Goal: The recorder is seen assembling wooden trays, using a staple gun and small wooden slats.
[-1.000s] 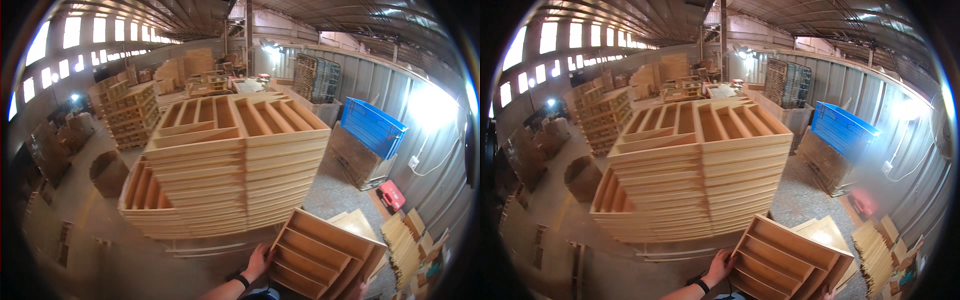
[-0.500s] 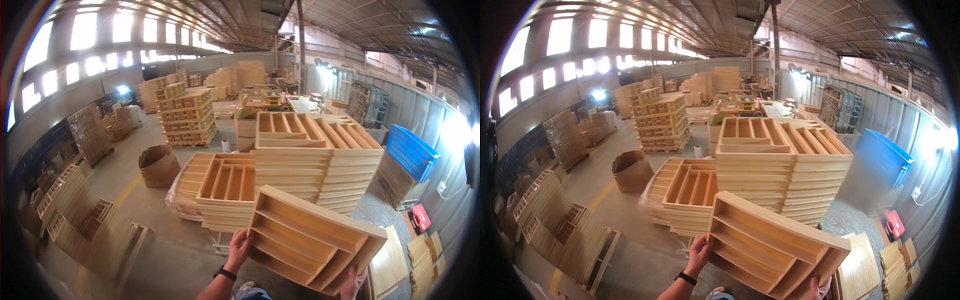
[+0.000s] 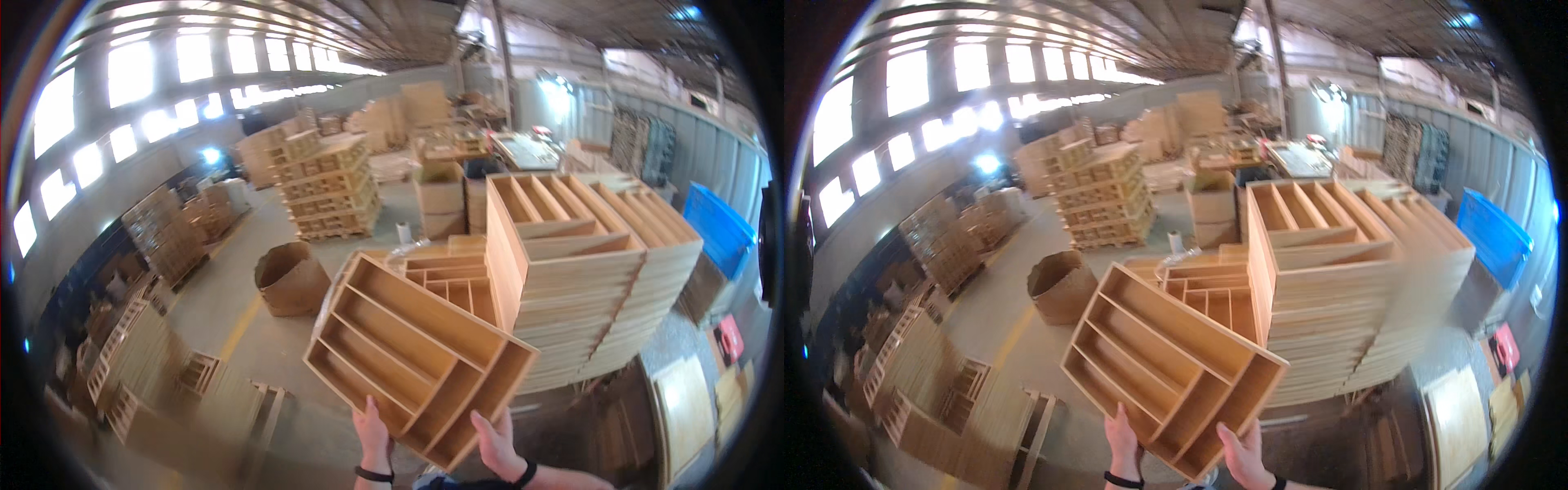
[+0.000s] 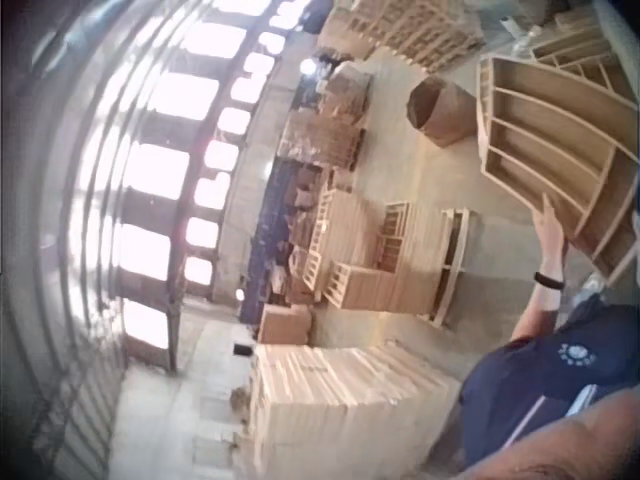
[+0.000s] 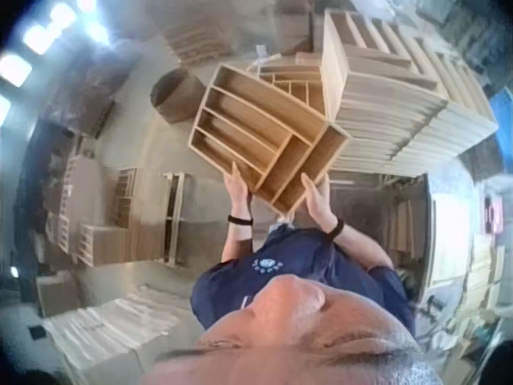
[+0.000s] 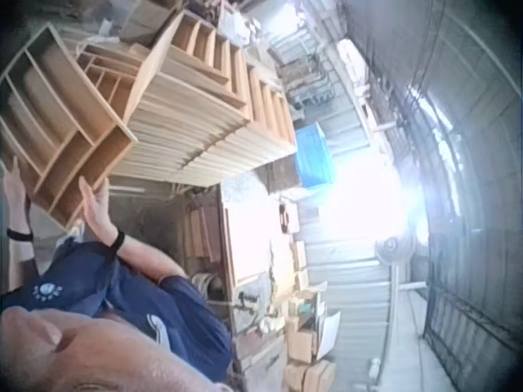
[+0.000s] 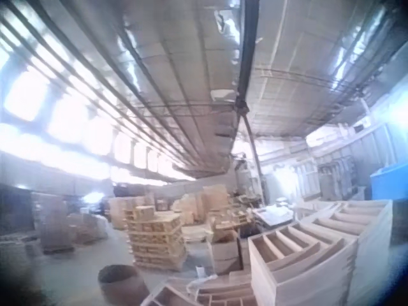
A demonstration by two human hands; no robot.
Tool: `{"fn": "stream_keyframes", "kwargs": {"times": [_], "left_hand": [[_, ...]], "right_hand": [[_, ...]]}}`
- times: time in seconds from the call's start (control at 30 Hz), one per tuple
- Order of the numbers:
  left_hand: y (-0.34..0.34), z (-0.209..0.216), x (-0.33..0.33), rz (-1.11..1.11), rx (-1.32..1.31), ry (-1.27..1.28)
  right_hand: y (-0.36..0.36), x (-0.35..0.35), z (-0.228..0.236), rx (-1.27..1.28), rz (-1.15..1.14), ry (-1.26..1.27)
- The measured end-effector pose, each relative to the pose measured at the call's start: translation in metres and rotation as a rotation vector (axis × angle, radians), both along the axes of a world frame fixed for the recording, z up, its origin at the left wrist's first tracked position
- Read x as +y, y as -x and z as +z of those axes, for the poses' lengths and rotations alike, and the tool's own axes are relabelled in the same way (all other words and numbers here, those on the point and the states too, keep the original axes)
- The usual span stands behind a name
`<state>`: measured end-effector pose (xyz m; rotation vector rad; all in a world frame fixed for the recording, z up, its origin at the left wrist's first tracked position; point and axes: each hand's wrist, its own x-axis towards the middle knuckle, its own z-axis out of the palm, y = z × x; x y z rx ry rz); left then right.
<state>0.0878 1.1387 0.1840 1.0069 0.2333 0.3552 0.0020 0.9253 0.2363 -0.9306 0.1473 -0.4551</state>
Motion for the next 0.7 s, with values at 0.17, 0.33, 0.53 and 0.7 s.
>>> {"fn": "stream_keyframes", "kwargs": {"times": [0.17, 0.33, 0.53, 0.7], "left_hand": [[-0.125, 0.012, 0.097, -0.042, 0.073, -0.374], [-0.263, 0.032, 0.094, -0.283, 0.026, -0.314], [-0.346, 0.060, 0.030, -0.595, 0.079, -0.539], [-0.384, 0.048, -0.005, -0.658, 0.074, -0.656]], "right_hand": [[-0.074, 0.032, -0.014, 0.303, 0.402, 0.258], [-0.140, 0.049, -0.018, 0.570, 0.470, 0.092], [-0.183, 0.035, -0.020, 0.713, 0.369, 0.063], [-0.184, 0.024, -0.013, 0.756, 0.348, 0.148]]}}
